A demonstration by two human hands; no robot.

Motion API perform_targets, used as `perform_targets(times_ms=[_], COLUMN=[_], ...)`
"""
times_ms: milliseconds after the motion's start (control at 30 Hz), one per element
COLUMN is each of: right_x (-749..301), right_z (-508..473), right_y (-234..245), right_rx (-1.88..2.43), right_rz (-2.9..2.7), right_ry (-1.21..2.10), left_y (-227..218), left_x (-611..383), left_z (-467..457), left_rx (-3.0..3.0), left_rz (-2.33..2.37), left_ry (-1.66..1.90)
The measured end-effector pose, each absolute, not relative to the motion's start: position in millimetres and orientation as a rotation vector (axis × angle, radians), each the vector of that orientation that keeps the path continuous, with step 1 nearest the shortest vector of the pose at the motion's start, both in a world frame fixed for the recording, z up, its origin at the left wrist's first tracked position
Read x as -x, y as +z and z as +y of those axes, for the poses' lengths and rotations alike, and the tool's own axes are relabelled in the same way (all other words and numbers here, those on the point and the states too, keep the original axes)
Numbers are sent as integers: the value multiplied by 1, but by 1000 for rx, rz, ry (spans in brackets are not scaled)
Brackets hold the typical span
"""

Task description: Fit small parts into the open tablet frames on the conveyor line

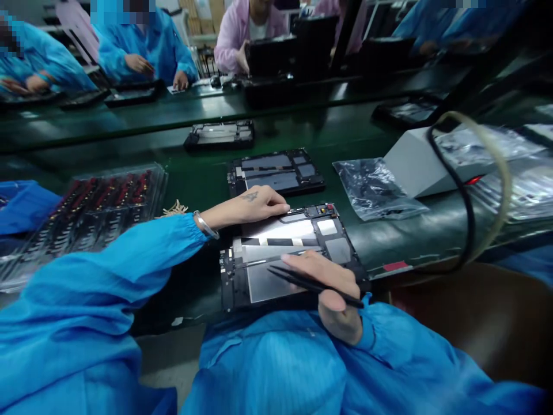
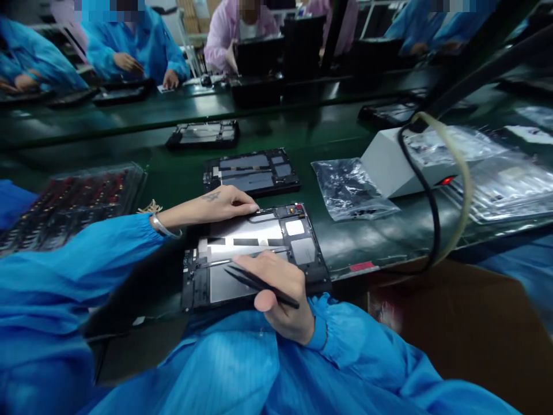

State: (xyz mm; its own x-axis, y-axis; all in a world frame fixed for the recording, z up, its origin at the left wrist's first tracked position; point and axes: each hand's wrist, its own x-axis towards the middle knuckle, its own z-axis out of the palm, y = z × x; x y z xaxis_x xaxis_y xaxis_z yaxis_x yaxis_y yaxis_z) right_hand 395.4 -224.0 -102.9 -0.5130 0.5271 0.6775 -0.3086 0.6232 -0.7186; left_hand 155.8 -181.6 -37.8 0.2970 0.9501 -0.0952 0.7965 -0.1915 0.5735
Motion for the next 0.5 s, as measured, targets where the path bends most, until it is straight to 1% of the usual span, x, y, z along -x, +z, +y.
perform_targets(times_ms=[100, 200, 300, 367, 433, 500], right_x=[-393, -399, -416, -431, -444, -452], right_z=[-224, -216, -194, -178, -168, -164], right_y=[-101, -100, -90, -79, -67, -59], right_rx=[137, 49, -252, -328, -226, -14], right_rz=[-1867, -2044, -2349, -2509, -2537, -2384], right_ry=[974, 856, 527, 309, 308, 505], left_y=[-25, -15, -3, 7, 14, 16], left_x=[-155, -155, -155, -156, -158, -161], left_z=[-186, -192, -198, -201, -203, -204], left_rx=[-2017, -1811, -1680, -1645, -1595, -1531], left_rz=[1438, 1368, 1347, 1340, 1334, 1331], left_ry=[511, 595, 721, 794, 869, 978])
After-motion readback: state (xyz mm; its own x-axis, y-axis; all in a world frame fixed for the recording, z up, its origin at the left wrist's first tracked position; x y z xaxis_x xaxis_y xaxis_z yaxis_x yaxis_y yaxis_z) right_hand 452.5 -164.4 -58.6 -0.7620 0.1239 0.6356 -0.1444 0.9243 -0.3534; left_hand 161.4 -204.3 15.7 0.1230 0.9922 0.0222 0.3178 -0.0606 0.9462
